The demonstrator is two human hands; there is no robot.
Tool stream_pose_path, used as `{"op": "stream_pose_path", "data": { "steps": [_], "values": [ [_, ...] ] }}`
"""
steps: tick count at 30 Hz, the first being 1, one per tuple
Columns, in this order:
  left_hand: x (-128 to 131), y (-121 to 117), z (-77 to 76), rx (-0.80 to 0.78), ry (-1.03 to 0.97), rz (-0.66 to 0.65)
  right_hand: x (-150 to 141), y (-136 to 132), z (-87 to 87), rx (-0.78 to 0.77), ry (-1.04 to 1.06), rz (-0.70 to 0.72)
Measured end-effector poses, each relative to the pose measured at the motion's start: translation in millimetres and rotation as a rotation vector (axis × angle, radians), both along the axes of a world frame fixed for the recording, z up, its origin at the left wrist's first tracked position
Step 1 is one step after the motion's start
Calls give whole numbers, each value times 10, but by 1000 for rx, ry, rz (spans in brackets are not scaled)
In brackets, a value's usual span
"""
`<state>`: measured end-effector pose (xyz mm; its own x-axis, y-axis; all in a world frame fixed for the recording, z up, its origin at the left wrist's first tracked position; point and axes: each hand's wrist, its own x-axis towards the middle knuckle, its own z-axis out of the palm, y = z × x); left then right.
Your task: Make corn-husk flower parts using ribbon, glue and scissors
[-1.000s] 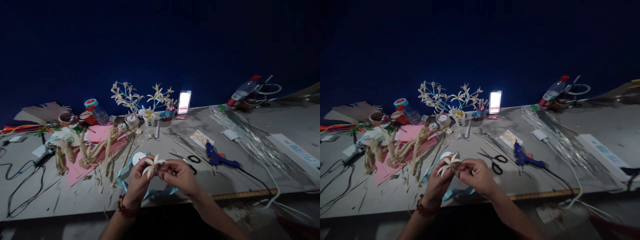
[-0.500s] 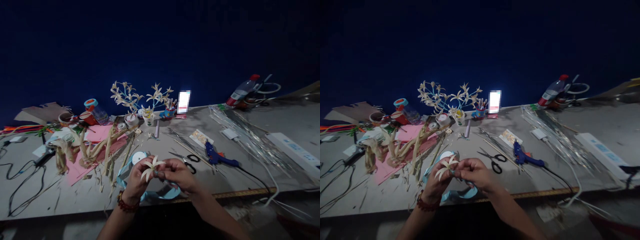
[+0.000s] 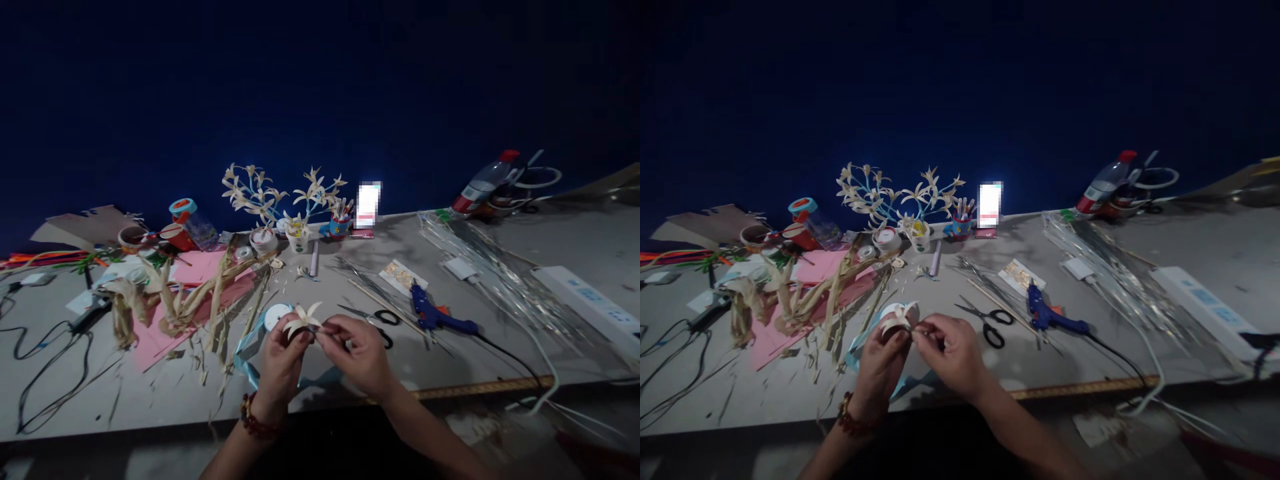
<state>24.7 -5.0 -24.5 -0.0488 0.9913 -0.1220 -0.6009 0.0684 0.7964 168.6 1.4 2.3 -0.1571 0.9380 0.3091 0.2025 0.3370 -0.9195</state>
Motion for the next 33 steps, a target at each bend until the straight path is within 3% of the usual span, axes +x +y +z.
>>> {"op": "stream_pose_path", "data": {
  "steps": [4,10,14,19,22,25,33],
  "values": [
    [30,-32,-63,4,72,141,-26,-4,16,359,-293,-121],
    [32,-41,-45,-1,119,209,-24,6,26,499,-360,-136],
    [44,-39,-30,-46,58,217,3,13,56,281,-211,-17],
    [16,-45,-57,-78,-43,141,51,66,21,-300,119,226],
    [-19,-49,-40,-19,-14,51,67,108,-26,-546,296,346],
    [-46,-47,1,48,-11,1,67,120,-44,-624,367,394],
    [-56,-18,36,12,-92,-101,37,62,18,-574,389,409]
  ]
}}
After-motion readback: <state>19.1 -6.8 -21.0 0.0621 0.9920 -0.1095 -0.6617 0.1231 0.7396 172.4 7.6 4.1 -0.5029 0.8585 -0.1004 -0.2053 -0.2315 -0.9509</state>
